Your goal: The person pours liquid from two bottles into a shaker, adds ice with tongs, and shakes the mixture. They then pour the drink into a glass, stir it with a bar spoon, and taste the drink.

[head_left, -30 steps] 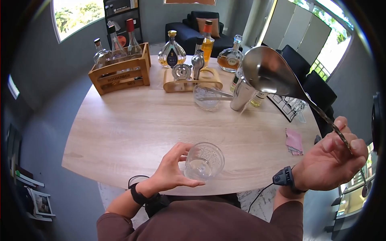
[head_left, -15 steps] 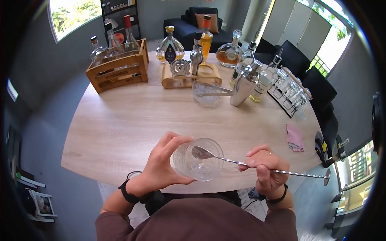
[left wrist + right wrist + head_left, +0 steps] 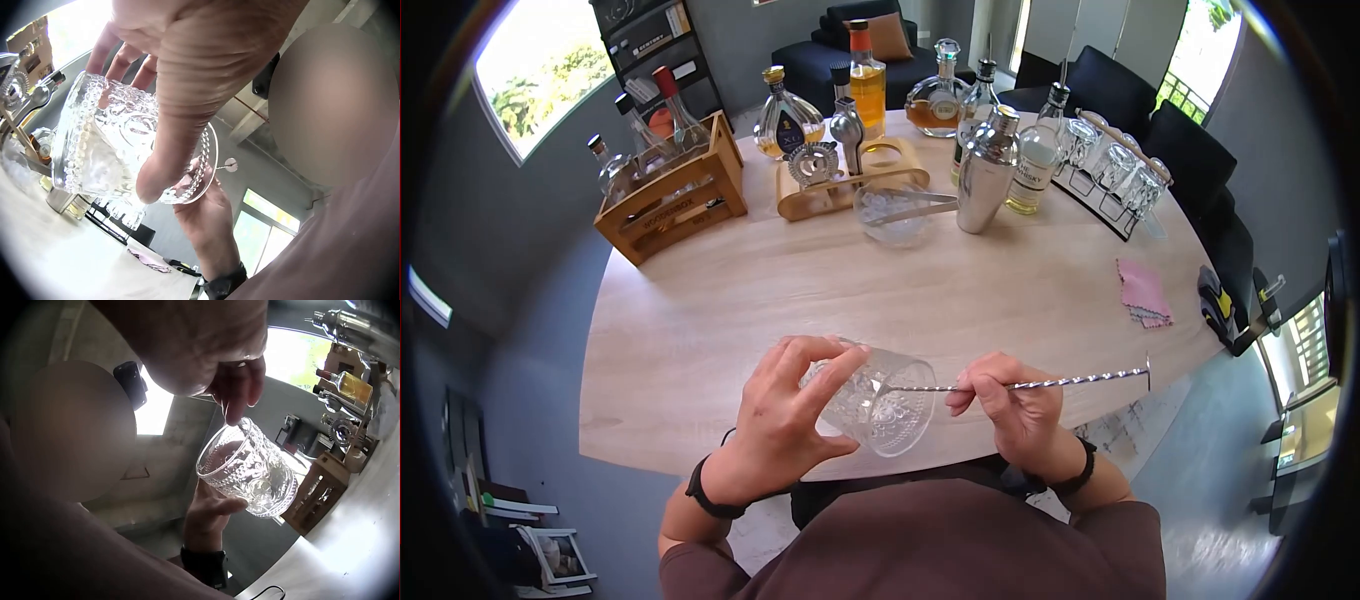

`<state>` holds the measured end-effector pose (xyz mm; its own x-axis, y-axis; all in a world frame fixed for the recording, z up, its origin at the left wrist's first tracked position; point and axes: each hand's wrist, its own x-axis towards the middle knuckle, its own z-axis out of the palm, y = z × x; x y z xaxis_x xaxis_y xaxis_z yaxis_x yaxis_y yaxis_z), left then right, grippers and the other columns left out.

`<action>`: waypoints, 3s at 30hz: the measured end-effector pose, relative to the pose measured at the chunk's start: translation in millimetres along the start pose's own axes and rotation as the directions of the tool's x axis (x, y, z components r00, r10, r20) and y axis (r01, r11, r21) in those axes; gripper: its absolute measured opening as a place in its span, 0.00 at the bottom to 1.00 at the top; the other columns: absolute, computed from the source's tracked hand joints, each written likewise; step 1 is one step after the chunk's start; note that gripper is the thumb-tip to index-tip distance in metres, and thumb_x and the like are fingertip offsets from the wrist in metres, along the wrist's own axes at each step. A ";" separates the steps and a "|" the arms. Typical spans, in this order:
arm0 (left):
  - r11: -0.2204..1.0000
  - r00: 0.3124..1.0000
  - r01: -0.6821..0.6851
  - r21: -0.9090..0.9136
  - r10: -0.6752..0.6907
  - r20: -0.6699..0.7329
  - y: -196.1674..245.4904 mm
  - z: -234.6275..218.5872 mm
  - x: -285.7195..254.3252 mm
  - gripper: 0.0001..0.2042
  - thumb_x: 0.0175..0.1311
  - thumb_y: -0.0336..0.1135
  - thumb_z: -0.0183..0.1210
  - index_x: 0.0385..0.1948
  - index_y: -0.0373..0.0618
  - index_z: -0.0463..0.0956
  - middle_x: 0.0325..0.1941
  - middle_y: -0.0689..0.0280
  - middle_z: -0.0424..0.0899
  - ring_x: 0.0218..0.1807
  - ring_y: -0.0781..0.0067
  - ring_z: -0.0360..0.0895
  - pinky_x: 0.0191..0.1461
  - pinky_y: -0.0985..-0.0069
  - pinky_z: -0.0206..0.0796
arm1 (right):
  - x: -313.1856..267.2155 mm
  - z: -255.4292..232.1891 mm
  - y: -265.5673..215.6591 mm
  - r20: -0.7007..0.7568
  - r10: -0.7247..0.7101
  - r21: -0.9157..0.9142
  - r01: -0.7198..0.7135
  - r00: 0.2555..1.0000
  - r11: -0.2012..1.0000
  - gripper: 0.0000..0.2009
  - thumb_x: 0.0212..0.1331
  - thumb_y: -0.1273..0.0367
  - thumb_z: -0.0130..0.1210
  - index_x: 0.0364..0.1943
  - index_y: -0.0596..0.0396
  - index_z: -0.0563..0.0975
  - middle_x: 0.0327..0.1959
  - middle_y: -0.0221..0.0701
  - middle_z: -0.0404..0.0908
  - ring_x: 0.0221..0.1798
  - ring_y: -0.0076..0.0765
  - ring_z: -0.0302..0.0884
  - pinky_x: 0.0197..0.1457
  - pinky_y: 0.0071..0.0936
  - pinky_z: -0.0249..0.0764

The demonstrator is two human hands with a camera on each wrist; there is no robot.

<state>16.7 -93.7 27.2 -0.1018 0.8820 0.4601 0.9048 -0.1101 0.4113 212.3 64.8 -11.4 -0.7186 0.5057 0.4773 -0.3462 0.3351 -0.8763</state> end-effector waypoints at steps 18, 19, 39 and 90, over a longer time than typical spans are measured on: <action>0.835 0.956 0.252 -0.489 -0.292 -0.005 -16.0 37.9 -8.0 0.39 0.33 0.39 0.79 0.54 0.46 0.72 0.49 0.64 0.74 0.52 0.66 0.74 0.54 0.66 0.72 | 11.0 -19.4 -17.3 -0.179 -0.214 0.080 0.231 0.960 0.970 0.11 0.73 0.68 0.40 0.38 0.64 0.71 0.28 0.44 0.80 0.30 0.36 0.82 0.41 0.33 0.80; 0.833 0.955 0.252 -0.492 -0.296 -0.012 -15.4 37.8 -8.8 0.39 0.33 0.39 0.79 0.54 0.46 0.72 0.49 0.64 0.74 0.52 0.66 0.74 0.54 0.66 0.72 | 12.3 -18.9 -20.7 -0.170 -0.215 0.081 0.231 0.962 0.970 0.11 0.73 0.68 0.40 0.38 0.64 0.71 0.28 0.44 0.80 0.30 0.36 0.82 0.41 0.33 0.80; 0.720 0.948 0.248 -0.648 -0.318 0.010 -15.7 37.5 -19.6 0.39 0.33 0.39 0.79 0.55 0.47 0.70 0.49 0.65 0.72 0.53 0.68 0.74 0.57 0.66 0.71 | 20.8 -20.8 -52.7 -0.178 -0.401 -0.145 0.379 0.899 0.914 0.14 0.71 0.60 0.45 0.37 0.57 0.70 0.21 0.35 0.78 0.22 0.33 0.79 0.47 0.42 0.75; 0.881 0.938 0.276 -0.384 -0.335 -0.094 -13.9 30.6 -10.1 0.38 0.30 0.36 0.79 0.52 0.46 0.73 0.48 0.63 0.75 0.50 0.66 0.74 0.52 0.65 0.73 | 0.1 -5.6 -8.7 -0.211 -0.210 0.111 0.237 0.955 0.965 0.10 0.72 0.70 0.42 0.39 0.65 0.70 0.29 0.49 0.82 0.31 0.39 0.84 0.53 0.44 0.76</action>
<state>17.8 -87.1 -7.2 -0.4372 0.8207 0.3678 0.6101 -0.0298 0.7918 218.7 66.4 -3.3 -0.4857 0.5801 0.6539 -0.5714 0.3554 -0.7397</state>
